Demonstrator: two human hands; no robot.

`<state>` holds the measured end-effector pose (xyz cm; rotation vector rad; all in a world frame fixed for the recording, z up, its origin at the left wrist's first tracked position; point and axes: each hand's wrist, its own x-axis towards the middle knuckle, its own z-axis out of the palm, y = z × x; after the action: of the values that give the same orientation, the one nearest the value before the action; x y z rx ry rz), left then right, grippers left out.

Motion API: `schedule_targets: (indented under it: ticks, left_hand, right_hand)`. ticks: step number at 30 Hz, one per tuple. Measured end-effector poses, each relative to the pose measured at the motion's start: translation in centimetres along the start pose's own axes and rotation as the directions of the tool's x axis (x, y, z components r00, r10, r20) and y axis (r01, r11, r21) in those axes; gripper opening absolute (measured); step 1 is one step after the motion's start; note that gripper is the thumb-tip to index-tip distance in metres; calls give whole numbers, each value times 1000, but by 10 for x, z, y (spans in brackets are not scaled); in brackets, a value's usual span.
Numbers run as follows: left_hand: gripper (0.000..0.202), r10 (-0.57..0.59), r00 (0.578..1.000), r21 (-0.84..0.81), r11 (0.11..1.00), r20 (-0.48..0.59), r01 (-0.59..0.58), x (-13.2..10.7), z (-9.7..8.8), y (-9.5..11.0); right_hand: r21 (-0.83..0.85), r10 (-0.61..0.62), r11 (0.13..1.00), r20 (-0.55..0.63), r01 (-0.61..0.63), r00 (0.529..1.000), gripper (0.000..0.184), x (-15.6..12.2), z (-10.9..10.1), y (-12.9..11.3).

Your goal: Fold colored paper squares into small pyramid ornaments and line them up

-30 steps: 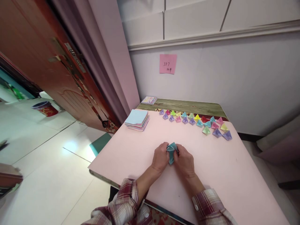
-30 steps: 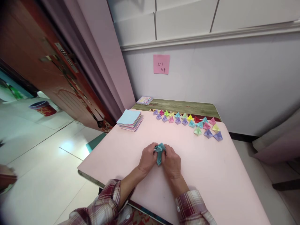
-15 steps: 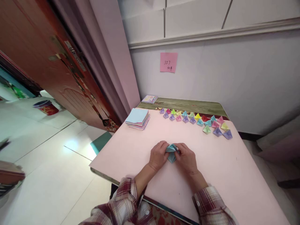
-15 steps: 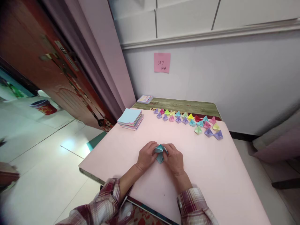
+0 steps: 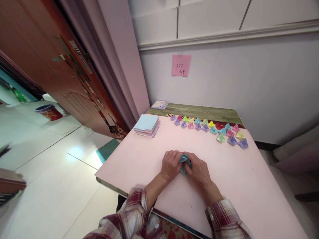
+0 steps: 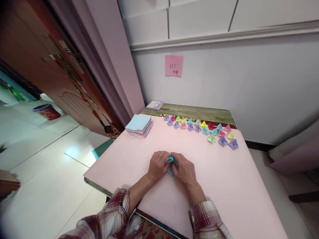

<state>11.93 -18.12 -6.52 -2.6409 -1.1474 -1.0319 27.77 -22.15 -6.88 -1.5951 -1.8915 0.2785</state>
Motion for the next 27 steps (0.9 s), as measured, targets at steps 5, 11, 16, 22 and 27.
schedule_targets:
  ticks: [5,11,16,22,27]
  left_hand:
    - [10,60,998,29,998,27,-61,2,7,4]
    - [4,-19,997,72,997,80,13,2,11,7]
    - [6,-82,994,38,996,75,79,1,12,6]
    - [32,-96,994,-102,990,59,101,-2,13,4]
    - [53,-75,997,-246,966,20,78,-5,10,1]
  right_hand:
    - [51,3,999,2,-3,1000,59,1,-1,3]
    - [181,18,983,-1,-18,1000,54,1,-15,6]
    - [208,2,978,-42,7,999,38,0,-11,12]
    - [123,-51,991,-55,58,997,43,-1,-8,7]
    - [155,40,987,-20,-36,999,38,-1,-8,-2]
